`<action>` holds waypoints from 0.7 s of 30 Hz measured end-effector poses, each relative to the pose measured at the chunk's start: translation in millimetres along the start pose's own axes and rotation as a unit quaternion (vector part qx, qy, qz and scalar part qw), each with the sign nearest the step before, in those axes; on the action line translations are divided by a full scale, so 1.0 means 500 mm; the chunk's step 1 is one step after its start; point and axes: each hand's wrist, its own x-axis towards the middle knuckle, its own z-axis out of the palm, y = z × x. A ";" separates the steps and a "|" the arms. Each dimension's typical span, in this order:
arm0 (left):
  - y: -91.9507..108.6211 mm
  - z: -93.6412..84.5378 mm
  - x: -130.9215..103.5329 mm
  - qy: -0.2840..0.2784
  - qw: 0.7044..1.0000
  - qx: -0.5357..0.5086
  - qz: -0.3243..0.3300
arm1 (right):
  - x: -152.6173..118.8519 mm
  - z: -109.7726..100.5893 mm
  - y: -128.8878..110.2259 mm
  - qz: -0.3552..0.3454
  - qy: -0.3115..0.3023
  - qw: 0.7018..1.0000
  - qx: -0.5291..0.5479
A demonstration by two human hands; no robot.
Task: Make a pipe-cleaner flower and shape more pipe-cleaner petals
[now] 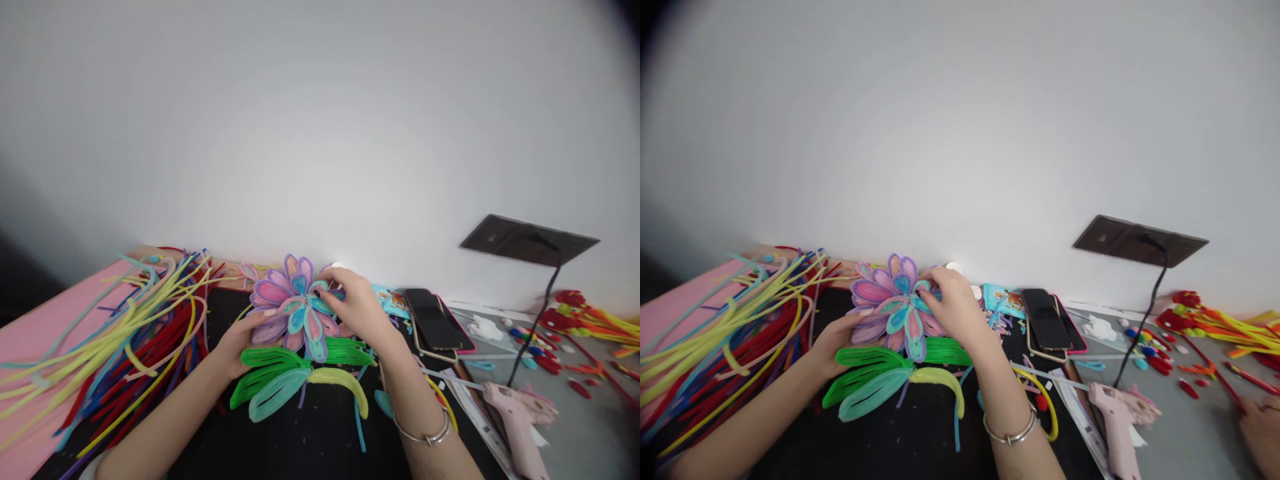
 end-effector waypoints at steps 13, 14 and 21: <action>0.016 0.000 -0.003 -0.019 0.999 -0.046 -0.014 | -0.006 -0.043 0.025 0.094 0.122 0.987 0.052; 0.016 0.000 -0.003 -0.022 0.998 -0.049 -0.014 | -0.007 -0.046 0.025 0.099 0.123 0.986 0.054; 0.012 0.000 -0.004 -0.011 0.998 -0.060 -0.015 | -0.013 -0.067 0.030 0.102 0.150 0.982 0.062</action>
